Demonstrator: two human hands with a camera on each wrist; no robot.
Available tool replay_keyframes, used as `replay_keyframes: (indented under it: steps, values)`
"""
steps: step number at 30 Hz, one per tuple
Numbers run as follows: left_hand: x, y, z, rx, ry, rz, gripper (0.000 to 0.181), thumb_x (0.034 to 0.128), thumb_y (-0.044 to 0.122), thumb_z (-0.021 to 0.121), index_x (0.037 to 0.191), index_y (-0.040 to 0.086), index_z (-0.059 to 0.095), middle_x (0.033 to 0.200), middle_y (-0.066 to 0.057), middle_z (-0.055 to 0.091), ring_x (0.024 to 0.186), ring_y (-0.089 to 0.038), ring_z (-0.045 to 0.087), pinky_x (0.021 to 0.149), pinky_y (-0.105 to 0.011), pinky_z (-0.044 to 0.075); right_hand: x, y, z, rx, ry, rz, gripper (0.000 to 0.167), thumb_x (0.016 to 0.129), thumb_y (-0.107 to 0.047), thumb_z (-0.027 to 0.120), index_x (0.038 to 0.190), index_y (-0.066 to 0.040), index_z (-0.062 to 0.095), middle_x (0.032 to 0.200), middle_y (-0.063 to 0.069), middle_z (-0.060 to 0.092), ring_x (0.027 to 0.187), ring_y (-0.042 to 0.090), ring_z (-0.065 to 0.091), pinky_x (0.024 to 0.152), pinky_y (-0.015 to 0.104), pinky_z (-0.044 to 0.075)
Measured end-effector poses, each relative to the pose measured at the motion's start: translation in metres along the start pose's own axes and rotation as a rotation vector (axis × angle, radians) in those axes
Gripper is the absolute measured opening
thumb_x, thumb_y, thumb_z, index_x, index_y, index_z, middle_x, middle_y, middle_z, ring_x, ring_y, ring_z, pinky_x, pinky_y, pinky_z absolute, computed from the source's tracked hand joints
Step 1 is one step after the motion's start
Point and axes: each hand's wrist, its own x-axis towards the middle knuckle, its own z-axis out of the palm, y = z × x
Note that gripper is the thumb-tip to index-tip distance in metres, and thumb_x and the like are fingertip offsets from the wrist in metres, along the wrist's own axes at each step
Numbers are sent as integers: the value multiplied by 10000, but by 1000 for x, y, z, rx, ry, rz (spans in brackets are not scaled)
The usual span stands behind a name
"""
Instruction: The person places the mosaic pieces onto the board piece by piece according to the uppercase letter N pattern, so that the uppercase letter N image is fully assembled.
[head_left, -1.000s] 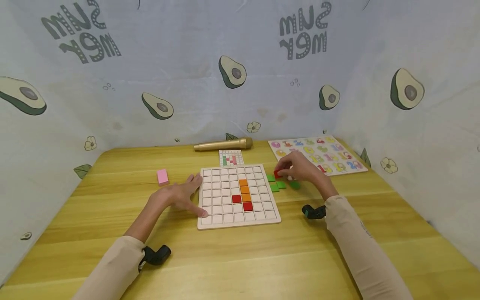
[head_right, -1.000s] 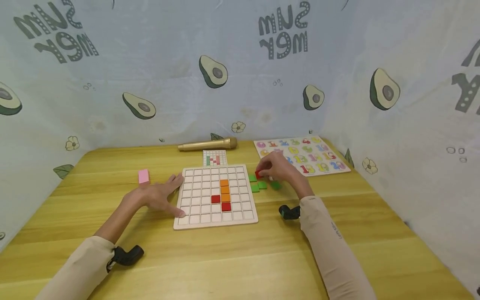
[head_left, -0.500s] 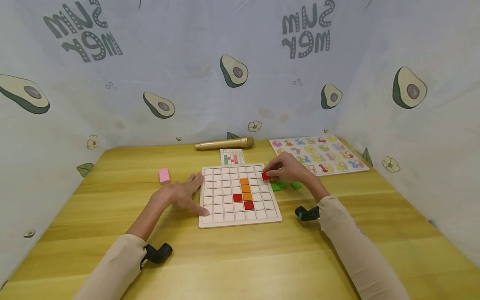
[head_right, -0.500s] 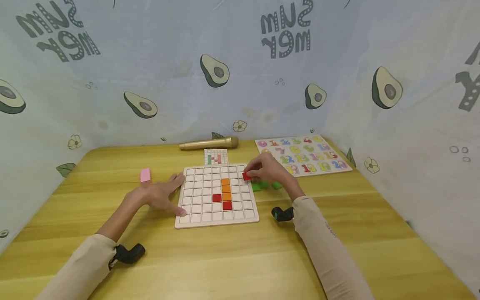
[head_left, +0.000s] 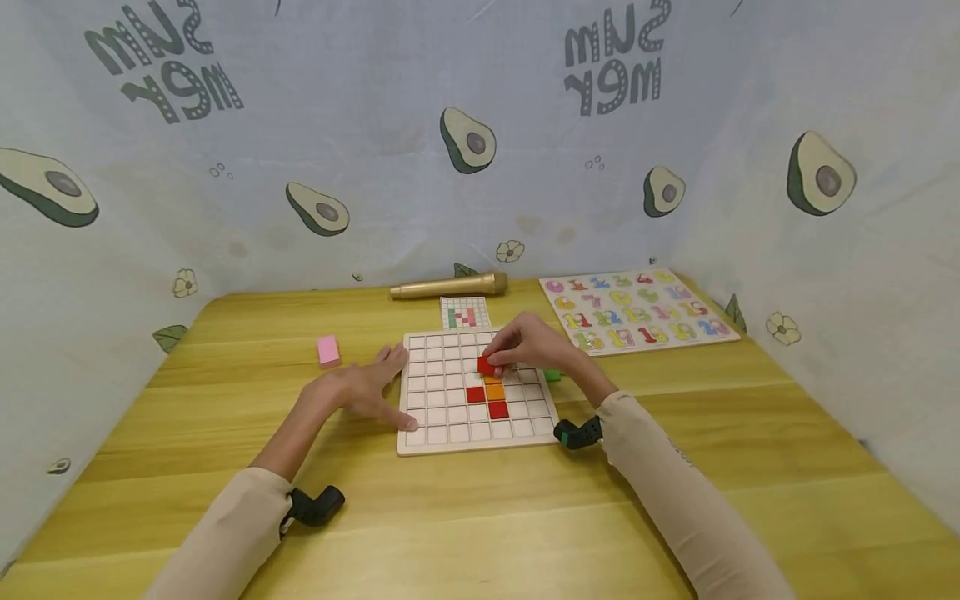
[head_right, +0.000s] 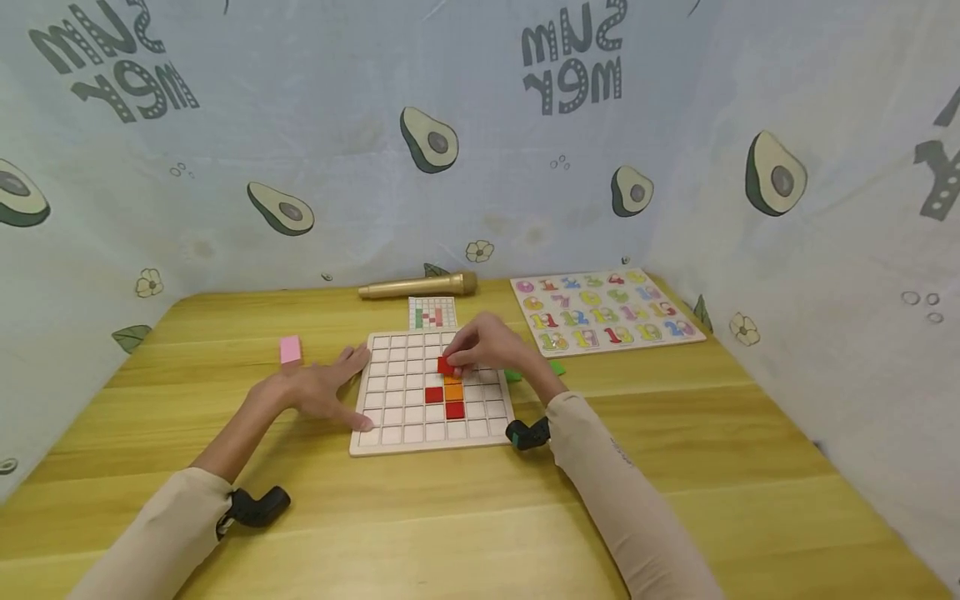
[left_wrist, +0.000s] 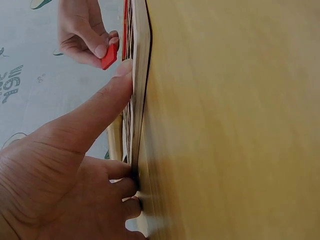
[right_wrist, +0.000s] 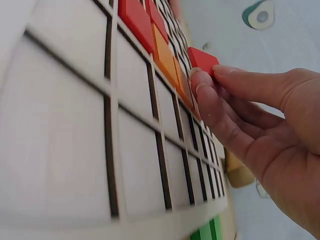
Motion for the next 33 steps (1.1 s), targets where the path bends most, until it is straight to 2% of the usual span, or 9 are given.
replay_keyframes:
  steps: [5, 15, 21, 26, 33]
  values:
    - [1, 2, 0, 3, 2, 1, 1304, 890, 584, 847, 1733, 43, 13, 1809, -158, -94, 1672, -347, -68, 1289, -689, 9, 9, -10, 13, 26, -44, -14, 128, 992, 44, 740, 1082, 99, 813, 914, 192, 812, 746, 292, 783, 747, 388, 661]
    - [4, 1, 2, 13, -3, -19, 1294, 894, 608, 829, 1735, 49, 20, 1811, -160, -74, 1675, -346, -43, 1293, -685, 34, 19, -16, 34, -14, -35, -21, 85, 966, 45, 771, 1019, 81, 827, 868, 159, 809, 693, 215, 764, 698, 340, 652]
    - [5, -3, 2, 7, -14, -13, 1368, 837, 666, 850, 1740, 74, 10, 1810, -152, -98, 1671, -358, -68, 1279, -711, 18, 21, -18, 38, -65, -26, -52, 64, 950, 26, 798, 986, 56, 842, 810, 119, 801, 647, 182, 734, 668, 312, 638]
    - [6, -6, 1, 4, -18, -9, 1416, 792, 741, 840, 1748, 112, 6, 1813, -132, -108, 1670, -368, -60, 1264, -738, 48, 22, -20, 40, -113, -22, -78, 55, 942, 20, 809, 967, 44, 851, 792, 113, 797, 640, 181, 727, 663, 297, 629]
    - [1, 1, 0, 1, -19, -20, 1331, 872, 647, 830, 1740, 81, -5, 1808, -154, -112, 1670, -373, -45, 1274, -722, 44, 24, -21, 41, -163, -8, -100, 44, 933, 10, 823, 957, 27, 856, 840, 92, 811, 695, 150, 743, 696, 279, 630]
